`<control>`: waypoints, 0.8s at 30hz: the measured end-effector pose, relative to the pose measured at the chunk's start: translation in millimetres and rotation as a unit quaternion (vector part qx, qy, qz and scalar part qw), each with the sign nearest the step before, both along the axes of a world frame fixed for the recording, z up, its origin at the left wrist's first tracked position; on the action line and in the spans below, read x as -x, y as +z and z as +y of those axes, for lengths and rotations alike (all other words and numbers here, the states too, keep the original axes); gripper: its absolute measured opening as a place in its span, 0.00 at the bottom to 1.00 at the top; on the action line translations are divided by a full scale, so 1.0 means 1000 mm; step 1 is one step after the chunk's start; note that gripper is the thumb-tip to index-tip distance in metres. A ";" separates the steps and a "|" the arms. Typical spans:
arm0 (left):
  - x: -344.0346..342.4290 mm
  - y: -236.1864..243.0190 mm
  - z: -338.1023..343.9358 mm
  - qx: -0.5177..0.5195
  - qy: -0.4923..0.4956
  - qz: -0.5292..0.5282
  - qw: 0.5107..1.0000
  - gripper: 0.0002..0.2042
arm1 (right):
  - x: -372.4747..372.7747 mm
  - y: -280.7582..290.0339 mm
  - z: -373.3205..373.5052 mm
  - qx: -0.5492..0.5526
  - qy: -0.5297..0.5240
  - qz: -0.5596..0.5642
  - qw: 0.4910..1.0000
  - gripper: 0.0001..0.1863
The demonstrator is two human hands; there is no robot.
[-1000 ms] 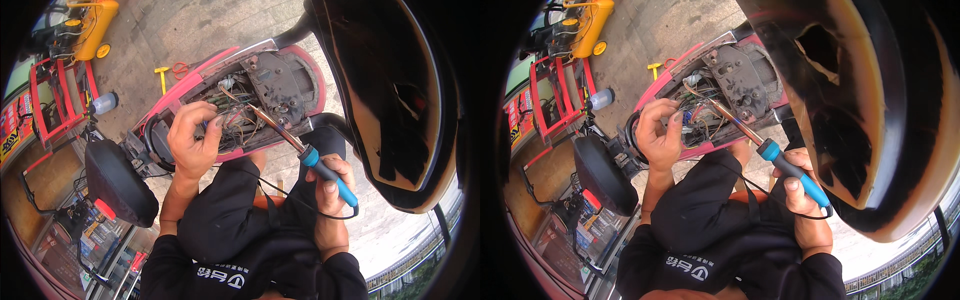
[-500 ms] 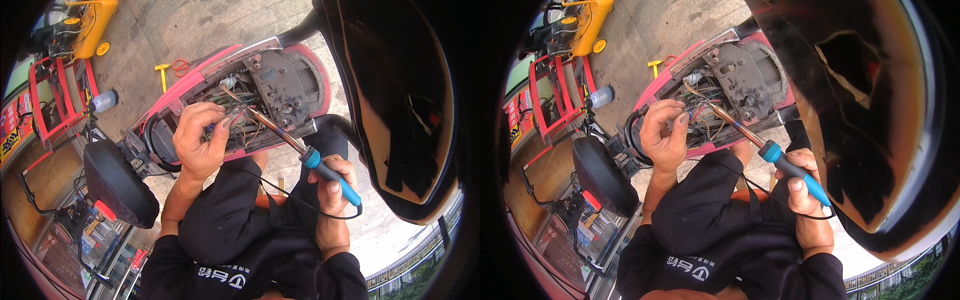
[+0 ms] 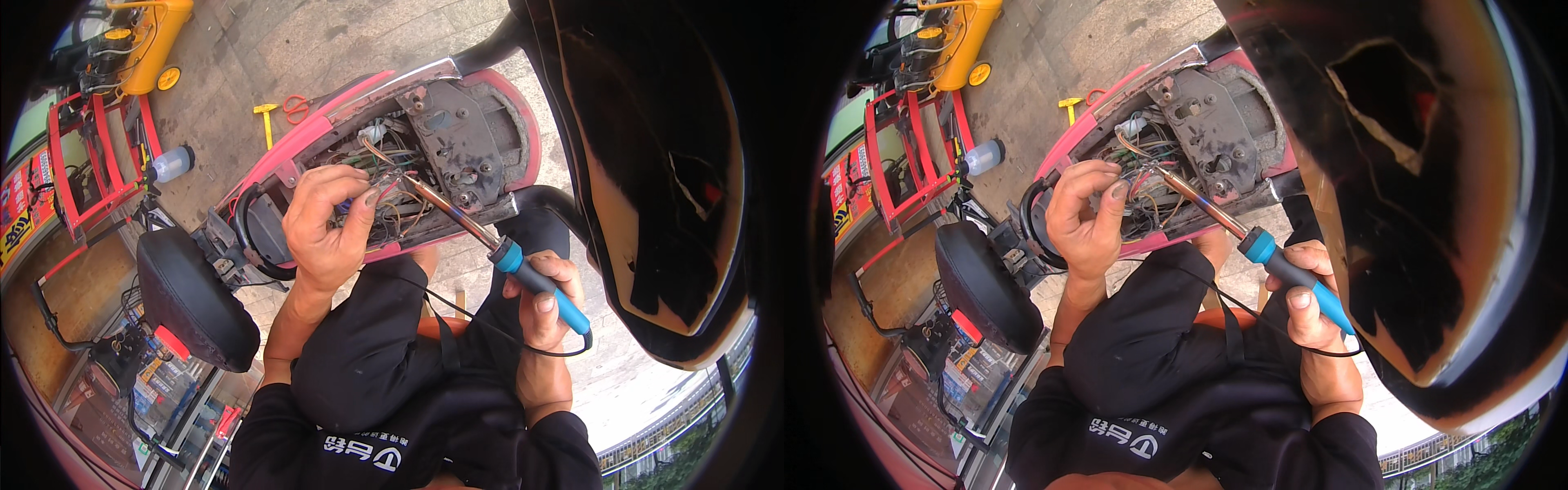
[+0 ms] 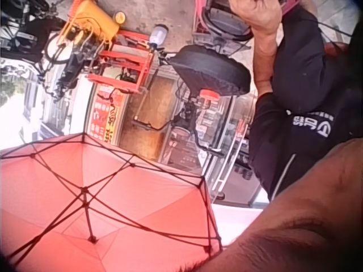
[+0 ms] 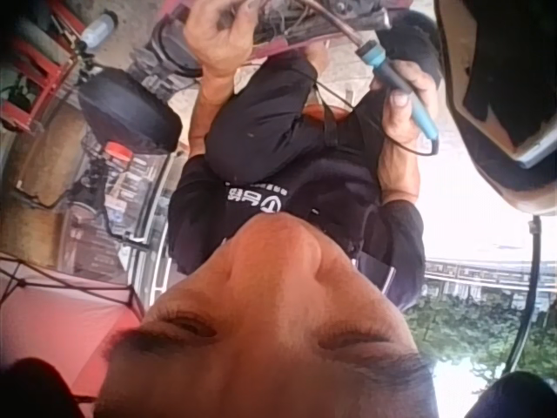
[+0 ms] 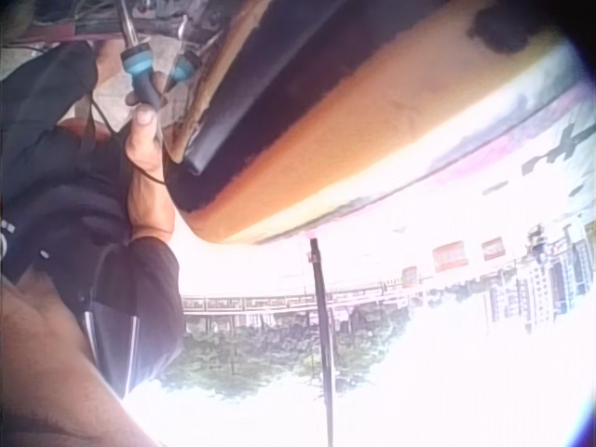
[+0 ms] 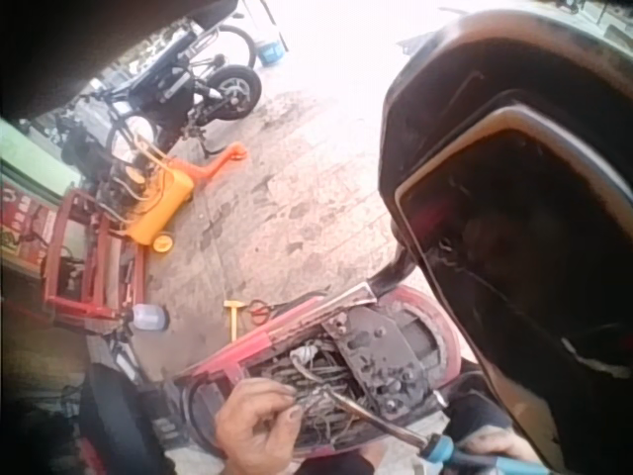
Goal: The person uses a soldering iron to join wires inside the open compartment of a pink electric scooter. They hold the wires with one hand and apply the soldering iron with the other, repeatedly heating and joining connections.
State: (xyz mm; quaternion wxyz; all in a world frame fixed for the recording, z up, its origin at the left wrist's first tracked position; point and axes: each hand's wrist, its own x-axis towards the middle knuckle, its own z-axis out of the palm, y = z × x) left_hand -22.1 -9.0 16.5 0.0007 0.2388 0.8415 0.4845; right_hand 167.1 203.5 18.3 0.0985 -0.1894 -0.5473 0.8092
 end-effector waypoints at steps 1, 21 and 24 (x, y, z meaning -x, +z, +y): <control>0.000 0.000 0.000 -0.003 -0.002 0.000 1.000 0.07 | 0.000 -0.001 0.000 0.003 -0.001 0.000 1.000 0.26; 0.000 -0.001 0.000 -0.003 -0.011 -0.005 1.000 0.07 | 0.002 0.001 0.001 -0.009 0.008 0.006 1.000 0.25; 0.001 -0.002 0.000 -0.005 -0.010 -0.006 1.000 0.07 | 0.004 0.002 -0.004 -0.016 -0.033 -0.017 0.999 0.27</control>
